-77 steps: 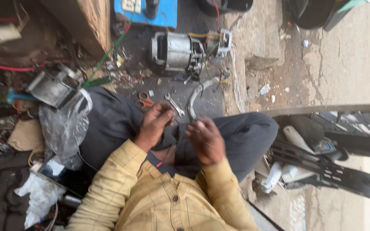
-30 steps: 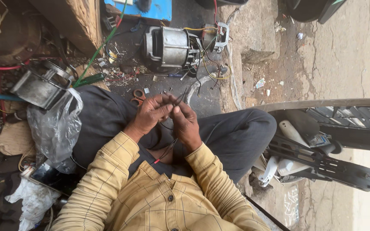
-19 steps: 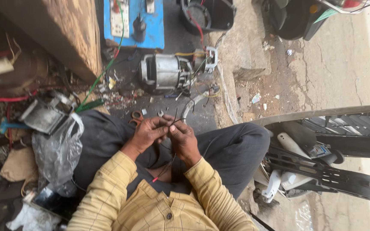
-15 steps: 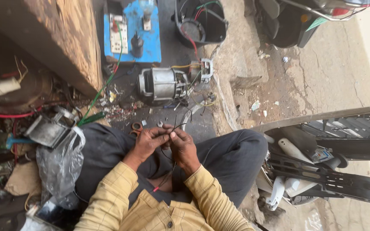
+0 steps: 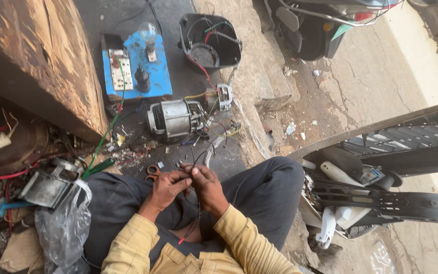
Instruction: The person sits on the ground handling electrical wires, joining a green wire to an orange plug, then twisting and preparing the ends of black wires by hand while seated. They repeatedly work the wire ends between their fingers and pick at the connections.
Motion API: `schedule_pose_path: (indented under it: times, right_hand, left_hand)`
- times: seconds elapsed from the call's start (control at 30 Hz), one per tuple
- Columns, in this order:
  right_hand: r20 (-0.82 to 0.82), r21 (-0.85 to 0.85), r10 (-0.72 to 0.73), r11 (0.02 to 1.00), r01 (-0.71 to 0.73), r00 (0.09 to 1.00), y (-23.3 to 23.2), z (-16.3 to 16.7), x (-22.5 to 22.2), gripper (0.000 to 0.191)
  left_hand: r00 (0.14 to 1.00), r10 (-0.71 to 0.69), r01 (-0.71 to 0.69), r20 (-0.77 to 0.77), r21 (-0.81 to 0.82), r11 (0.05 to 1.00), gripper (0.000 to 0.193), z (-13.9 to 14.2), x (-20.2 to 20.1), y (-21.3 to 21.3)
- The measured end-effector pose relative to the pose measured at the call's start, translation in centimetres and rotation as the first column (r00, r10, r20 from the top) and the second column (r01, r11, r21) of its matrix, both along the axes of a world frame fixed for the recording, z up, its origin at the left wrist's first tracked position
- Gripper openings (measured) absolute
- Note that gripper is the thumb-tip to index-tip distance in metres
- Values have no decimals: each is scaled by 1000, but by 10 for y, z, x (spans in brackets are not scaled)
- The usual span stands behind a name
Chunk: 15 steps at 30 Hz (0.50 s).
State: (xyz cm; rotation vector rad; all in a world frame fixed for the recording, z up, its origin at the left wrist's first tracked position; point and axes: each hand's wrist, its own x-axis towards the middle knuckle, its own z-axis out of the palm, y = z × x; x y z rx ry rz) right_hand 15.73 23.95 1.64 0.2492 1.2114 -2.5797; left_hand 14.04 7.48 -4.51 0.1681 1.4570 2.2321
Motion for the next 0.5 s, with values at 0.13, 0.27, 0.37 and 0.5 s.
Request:
schedule_pose_path:
  times: [0.13,0.27,0.37,0.5]
  right_hand:
    - [75,46,-89,995,85,993,-2,-6,-2,18]
    - [56,-52,-152,987,155,987,-3,-7,-3,18]
    - [67,-74,-135,987,140,989,-1,-4,-4,18]
    - [64,-105,-85,990,92,994,-3,3,4,18]
  left_hand:
    - [980,110,-131,-166,-116,985,20,11,3,4]
    - [876,353,-465,-328,-388,795,23,54,3,-10]
    - [722,418,-676,-552,-434,595,17,108,-25,-30]
    - [479,307,-854,-823,-354,382,10,162,-116,-73]
